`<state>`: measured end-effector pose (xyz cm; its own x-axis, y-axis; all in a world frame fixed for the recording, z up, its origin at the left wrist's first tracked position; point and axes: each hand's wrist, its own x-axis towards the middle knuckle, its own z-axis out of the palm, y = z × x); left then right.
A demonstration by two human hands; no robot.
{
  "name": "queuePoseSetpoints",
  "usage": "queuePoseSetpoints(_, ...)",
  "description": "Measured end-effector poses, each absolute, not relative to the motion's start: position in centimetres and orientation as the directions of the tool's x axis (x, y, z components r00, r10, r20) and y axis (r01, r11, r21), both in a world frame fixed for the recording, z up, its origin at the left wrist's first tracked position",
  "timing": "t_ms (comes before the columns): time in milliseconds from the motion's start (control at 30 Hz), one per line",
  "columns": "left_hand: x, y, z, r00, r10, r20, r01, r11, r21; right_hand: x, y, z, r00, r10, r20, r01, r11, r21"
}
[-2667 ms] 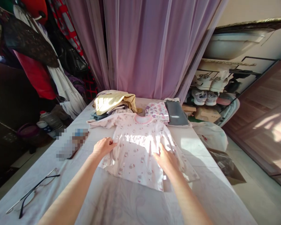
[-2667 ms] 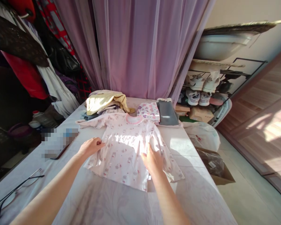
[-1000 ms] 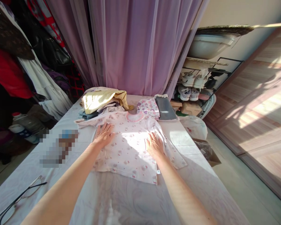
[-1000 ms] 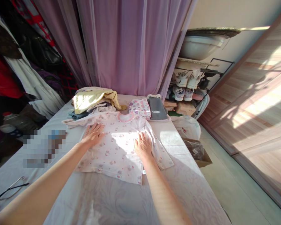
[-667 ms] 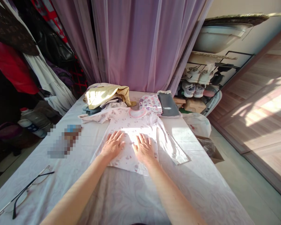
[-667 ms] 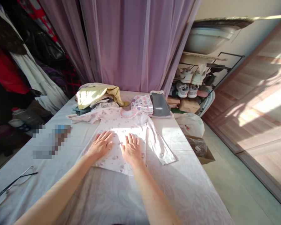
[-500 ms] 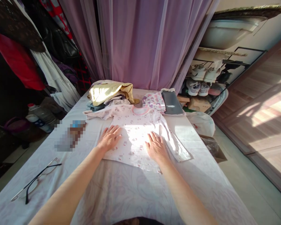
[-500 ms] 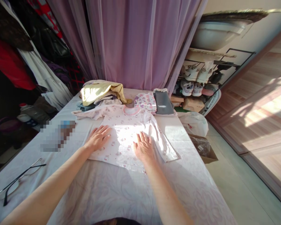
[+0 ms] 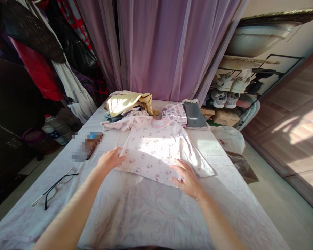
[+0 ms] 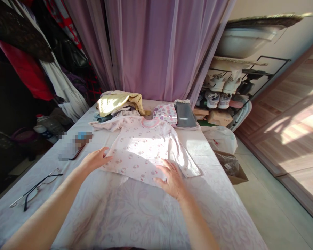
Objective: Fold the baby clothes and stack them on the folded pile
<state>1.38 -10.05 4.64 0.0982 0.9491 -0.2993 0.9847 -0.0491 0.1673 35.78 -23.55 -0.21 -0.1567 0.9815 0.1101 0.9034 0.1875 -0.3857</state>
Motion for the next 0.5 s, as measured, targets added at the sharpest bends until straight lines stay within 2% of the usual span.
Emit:
queuePoseSetpoints(67,0.8,-10.1,4.7,0.112,0.933,-0.343,0.971,-0.028,0.239,36.4,-24.2,0.4,-0.224,0.974,0.042,0.877,0.220,-0.427)
queuePoseSetpoints(133,0.5,-10.2,4.6,0.131,0.926,-0.355,0.919,0.021,0.393,36.9,-24.8,0.8,-0.256,0.967,-0.017,0.862,0.220,-0.456)
queuePoseSetpoints(233,0.4,-10.5,4.8,0.162,0.915,-0.369,0.672,0.172,0.720,37.5,-25.1,0.7,-0.274,0.959,-0.073,0.854,0.208,-0.476)
queuePoseSetpoints(300,0.3,-10.7,5.0,0.139,0.917,-0.373,0.470,0.270,0.840,37.7,-25.0,0.5,-0.289,0.954,-0.074,0.849,0.220,-0.480)
queuePoseSetpoints(367,0.0,-10.7,4.9,0.086,0.917,-0.389,0.381,0.331,0.864,37.8,-24.9,0.1,-0.306,0.951,-0.040,0.842,0.251,-0.477)
queuePoseSetpoints(400,-0.1,-10.7,4.8,0.060,0.914,-0.401,0.393,0.348,0.851,37.8,-24.9,-0.1,-0.310,0.951,-0.013,0.840,0.268,-0.473)
queuePoseSetpoints(500,-0.6,-10.6,4.4,0.003,0.922,-0.388,0.631,0.299,0.716,37.7,-24.9,-0.6,-0.306,0.949,0.079,0.835,0.307,-0.456)
